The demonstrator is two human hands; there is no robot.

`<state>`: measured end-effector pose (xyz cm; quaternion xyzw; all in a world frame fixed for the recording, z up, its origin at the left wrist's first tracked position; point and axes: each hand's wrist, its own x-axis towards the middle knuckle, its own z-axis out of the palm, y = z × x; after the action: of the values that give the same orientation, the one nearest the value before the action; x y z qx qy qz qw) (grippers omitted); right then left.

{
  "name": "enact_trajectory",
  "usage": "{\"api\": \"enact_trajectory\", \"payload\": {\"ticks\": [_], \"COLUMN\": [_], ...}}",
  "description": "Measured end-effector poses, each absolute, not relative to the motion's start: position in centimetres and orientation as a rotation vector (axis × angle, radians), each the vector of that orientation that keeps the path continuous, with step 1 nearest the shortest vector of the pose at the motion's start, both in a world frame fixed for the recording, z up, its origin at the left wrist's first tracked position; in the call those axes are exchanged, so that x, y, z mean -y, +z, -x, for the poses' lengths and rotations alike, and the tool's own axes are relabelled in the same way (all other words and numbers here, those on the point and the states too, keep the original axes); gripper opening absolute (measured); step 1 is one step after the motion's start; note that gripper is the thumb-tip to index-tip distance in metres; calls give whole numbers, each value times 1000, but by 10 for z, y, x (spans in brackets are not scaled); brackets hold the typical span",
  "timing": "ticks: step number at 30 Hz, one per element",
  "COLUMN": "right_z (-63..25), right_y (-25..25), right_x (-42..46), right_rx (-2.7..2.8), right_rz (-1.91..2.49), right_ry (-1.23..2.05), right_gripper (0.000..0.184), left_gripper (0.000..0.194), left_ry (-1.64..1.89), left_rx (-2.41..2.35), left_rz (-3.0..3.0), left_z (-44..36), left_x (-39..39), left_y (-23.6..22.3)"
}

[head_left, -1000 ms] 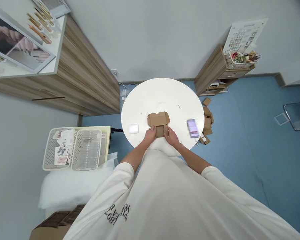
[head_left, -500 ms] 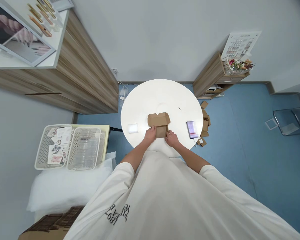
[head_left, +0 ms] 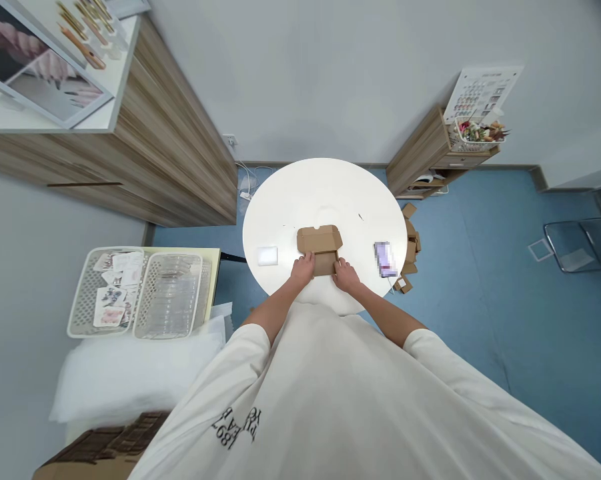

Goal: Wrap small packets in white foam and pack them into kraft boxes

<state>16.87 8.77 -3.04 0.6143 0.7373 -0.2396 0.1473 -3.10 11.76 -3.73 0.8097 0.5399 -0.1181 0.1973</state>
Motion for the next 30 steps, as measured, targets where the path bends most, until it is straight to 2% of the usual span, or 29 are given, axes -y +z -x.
{"api": "enact_trajectory", "payload": {"ticks": [5, 7, 20, 23, 27, 30], "right_z": [-177, -177, -171, -168, -166, -164], "right_y": [-31, -32, -32, -28, -23, -22], "right_x": [-98, -105, -122, -124, -126, -125], "right_rx": [-2259, -2242, -2182, -2148, -2128, -2121], "right_rz": [-1737, -1695, -1615, -1596, -1560, -1553], "right_ry": [-711, -711, -655, -641, -615, -598], "right_gripper": [86, 95, 94, 94, 95, 94], "left_gripper": [95, 95, 95, 83, 54, 46], "left_ry": [-326, -316, -226, -80, 239, 372], "left_rx": [-1511, -1506, -1497, -1527, -1690, -1949], "left_rz": [-2269, -2269, -2227, -2207, -2028, -1772], "left_z": [32, 32, 37, 43, 69, 104], "left_x": [-117, -117, -107, -99, -95, -102], "left_y": [-41, -41, -46, -45, -41, -39]}}
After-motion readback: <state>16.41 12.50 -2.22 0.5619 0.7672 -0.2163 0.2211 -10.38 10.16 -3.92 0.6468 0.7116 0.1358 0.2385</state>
